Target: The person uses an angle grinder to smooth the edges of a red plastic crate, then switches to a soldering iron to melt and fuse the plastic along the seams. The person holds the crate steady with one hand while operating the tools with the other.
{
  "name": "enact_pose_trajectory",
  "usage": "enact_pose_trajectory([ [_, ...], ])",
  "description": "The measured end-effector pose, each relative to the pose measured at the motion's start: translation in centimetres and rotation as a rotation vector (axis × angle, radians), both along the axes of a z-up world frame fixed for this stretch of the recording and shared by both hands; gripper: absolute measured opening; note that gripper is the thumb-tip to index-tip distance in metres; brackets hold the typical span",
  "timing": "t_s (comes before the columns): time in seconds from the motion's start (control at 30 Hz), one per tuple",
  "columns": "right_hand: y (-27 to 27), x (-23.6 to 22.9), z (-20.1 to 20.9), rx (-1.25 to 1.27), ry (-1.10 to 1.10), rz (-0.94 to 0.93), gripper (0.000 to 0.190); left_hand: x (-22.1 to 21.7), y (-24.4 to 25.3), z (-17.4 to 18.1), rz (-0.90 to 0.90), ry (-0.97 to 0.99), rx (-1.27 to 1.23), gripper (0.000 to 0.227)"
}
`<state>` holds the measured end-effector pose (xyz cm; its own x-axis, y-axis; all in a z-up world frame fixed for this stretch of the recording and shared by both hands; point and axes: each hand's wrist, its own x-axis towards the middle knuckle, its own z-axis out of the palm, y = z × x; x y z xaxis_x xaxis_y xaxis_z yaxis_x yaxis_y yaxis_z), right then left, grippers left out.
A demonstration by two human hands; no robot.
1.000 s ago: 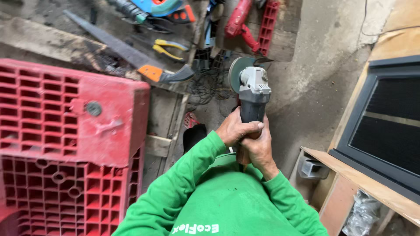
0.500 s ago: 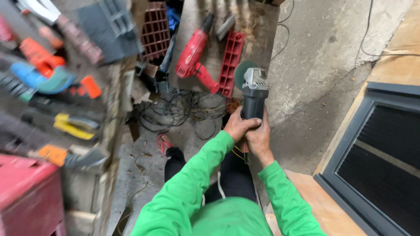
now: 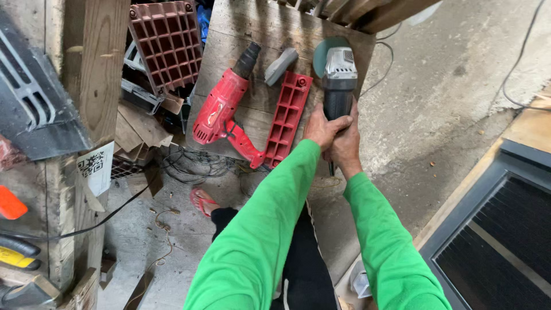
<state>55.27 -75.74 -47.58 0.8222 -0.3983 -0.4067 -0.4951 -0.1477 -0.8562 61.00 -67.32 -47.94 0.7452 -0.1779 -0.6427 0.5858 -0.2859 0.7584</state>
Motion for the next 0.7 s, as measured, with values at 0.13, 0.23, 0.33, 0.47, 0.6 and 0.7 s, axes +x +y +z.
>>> enact_pose_trajectory([
  [0.13, 0.3, 1.2, -3.1, 0.155, -0.242, -0.056, 0.091, 1.5, -0.5, 0.1, -0.019, -0.044, 0.068, 0.075],
  [0.23, 0.2, 1.5, -5.1, 0.204, -0.306, -0.077, 0.092, 2.2, -0.6, 0.1, -0.032, -0.07, 0.027, 0.077],
  [0.33, -0.4, 0.5, -6.8, 0.106, -0.278, -0.052, 0.093, 1.9, -0.6, -0.4, -0.05, -0.083, 0.043, 0.074],
  [0.47, -0.8, 0.6, -8.0, 0.113, -0.319, -0.053, 0.083, 2.1, -0.6, -1.0, -0.026, -0.072, 0.03, 0.077],
  [0.6, -0.6, 1.3, -8.5, 0.546, -0.396, -0.246, 0.058, 2.5, -0.8, -0.4, -0.048, -0.095, 0.095, 0.081],
  [0.7, -1.4, 1.9, -9.9, 0.555, -0.366, -0.243, 0.051, 1.7, -0.8, 0.5, 0.027, -0.195, 0.158, 0.083],
])
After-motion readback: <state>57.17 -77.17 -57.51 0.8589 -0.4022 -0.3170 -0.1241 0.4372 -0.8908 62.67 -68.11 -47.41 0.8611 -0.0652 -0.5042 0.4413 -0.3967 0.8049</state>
